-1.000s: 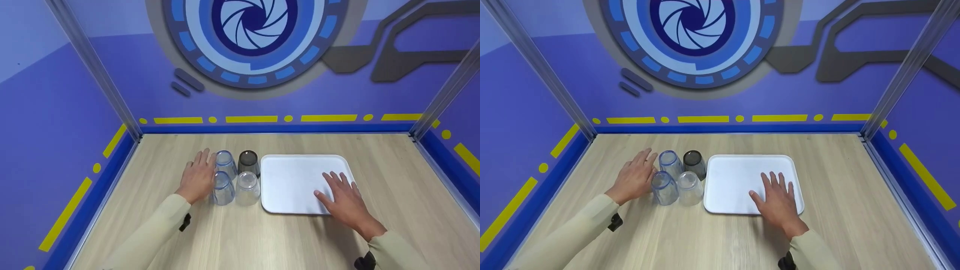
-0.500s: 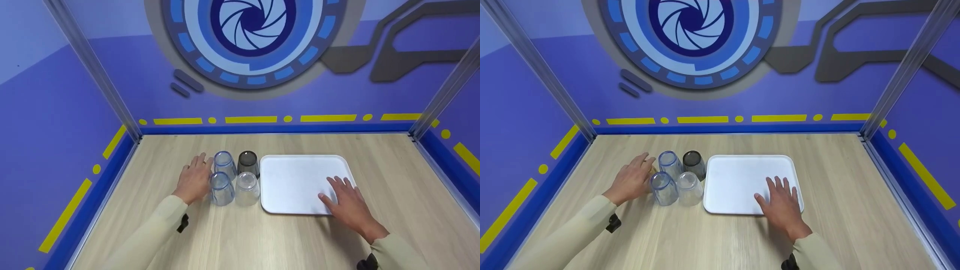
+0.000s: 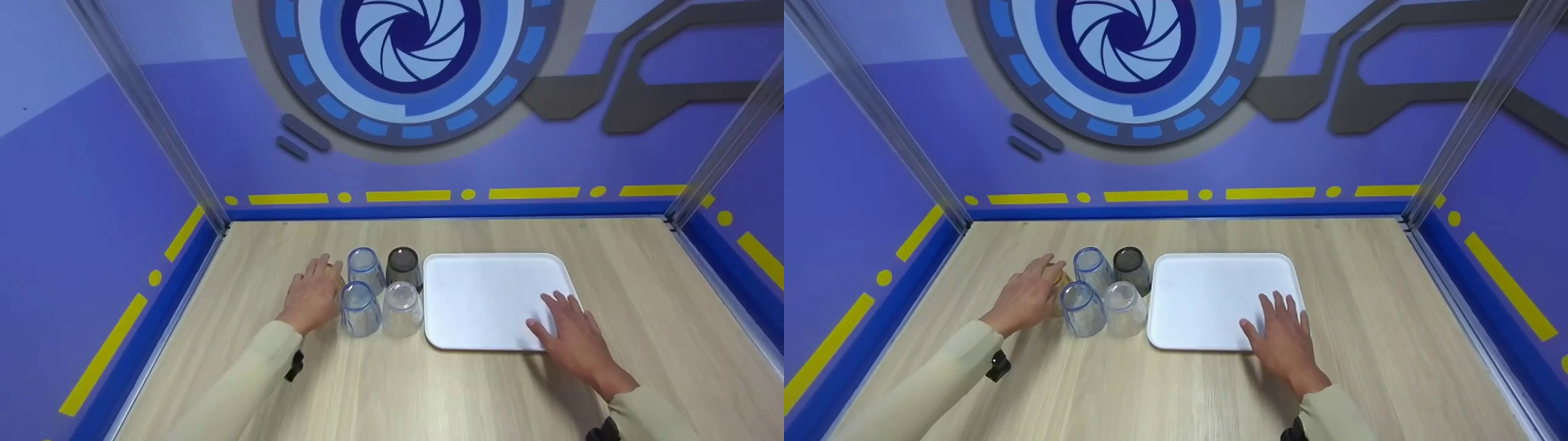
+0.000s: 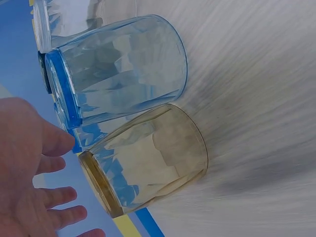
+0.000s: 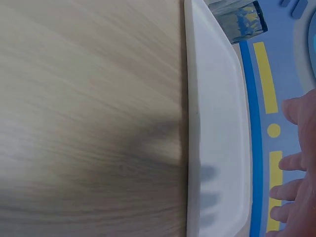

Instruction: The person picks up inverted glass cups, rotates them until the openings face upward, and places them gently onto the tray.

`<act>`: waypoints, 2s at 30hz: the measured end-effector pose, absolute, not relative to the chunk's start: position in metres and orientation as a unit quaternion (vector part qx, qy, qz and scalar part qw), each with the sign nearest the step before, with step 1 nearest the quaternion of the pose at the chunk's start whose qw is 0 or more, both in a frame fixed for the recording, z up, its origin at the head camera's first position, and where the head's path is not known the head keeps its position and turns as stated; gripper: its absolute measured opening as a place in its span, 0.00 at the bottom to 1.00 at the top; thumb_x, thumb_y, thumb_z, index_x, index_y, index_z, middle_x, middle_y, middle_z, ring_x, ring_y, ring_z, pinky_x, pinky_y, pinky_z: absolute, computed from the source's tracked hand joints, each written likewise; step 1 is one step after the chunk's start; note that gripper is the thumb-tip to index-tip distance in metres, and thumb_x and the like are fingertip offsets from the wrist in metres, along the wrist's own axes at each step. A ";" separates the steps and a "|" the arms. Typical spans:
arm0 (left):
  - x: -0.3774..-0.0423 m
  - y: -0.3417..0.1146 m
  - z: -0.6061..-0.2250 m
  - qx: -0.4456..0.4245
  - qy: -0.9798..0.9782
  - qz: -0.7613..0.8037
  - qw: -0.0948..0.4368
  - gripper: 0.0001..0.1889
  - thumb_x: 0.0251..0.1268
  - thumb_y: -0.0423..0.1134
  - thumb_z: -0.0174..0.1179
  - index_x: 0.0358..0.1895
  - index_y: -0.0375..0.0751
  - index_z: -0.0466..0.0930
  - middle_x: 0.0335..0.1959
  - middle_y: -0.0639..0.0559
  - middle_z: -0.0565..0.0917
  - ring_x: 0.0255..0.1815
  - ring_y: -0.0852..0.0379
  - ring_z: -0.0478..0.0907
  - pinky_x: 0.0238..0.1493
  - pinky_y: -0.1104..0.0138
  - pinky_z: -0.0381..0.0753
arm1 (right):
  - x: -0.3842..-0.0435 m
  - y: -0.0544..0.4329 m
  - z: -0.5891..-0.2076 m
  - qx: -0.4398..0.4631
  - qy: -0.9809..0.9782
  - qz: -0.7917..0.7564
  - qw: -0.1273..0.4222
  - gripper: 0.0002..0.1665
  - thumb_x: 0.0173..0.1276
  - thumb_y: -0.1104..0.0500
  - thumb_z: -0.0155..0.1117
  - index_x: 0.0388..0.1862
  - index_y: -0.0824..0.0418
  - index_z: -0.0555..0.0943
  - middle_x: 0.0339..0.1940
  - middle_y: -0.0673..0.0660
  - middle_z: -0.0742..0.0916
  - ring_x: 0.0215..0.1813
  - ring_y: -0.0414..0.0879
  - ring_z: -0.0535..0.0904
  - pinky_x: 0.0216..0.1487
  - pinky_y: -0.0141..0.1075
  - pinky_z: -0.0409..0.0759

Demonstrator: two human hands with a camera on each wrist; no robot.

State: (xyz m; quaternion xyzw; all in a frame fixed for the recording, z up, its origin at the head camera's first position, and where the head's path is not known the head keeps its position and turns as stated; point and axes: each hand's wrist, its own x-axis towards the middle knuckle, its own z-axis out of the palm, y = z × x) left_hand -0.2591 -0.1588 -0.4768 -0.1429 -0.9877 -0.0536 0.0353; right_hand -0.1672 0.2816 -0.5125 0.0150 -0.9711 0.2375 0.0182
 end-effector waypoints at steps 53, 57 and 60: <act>-0.270 -0.165 -0.491 -0.122 -0.990 -0.074 0.007 0.27 0.70 0.40 0.53 0.72 0.47 0.62 0.74 0.37 0.60 0.73 0.37 0.59 0.62 0.40 0.70 | -0.165 0.316 -0.546 -0.067 -0.974 0.200 -0.078 0.57 0.71 0.31 0.44 0.70 0.82 0.52 0.72 0.83 0.50 0.73 0.76 0.48 0.70 0.70 0.41; -0.270 -0.166 -0.491 -0.129 -0.989 -0.076 0.010 0.27 0.70 0.39 0.52 0.71 0.45 0.64 0.73 0.37 0.61 0.72 0.37 0.60 0.62 0.40 0.70 | -0.166 0.317 -0.546 -0.068 -0.972 0.206 -0.089 0.58 0.70 0.30 0.42 0.69 0.83 0.51 0.72 0.83 0.49 0.73 0.75 0.47 0.70 0.70 0.40; -0.270 -0.166 -0.491 -0.133 -0.988 -0.073 0.012 0.27 0.69 0.38 0.52 0.71 0.44 0.64 0.73 0.37 0.61 0.72 0.37 0.60 0.62 0.41 0.71 | -0.167 0.319 -0.546 -0.067 -0.972 0.206 -0.095 0.60 0.70 0.29 0.41 0.69 0.85 0.52 0.72 0.84 0.49 0.73 0.75 0.47 0.69 0.70 0.41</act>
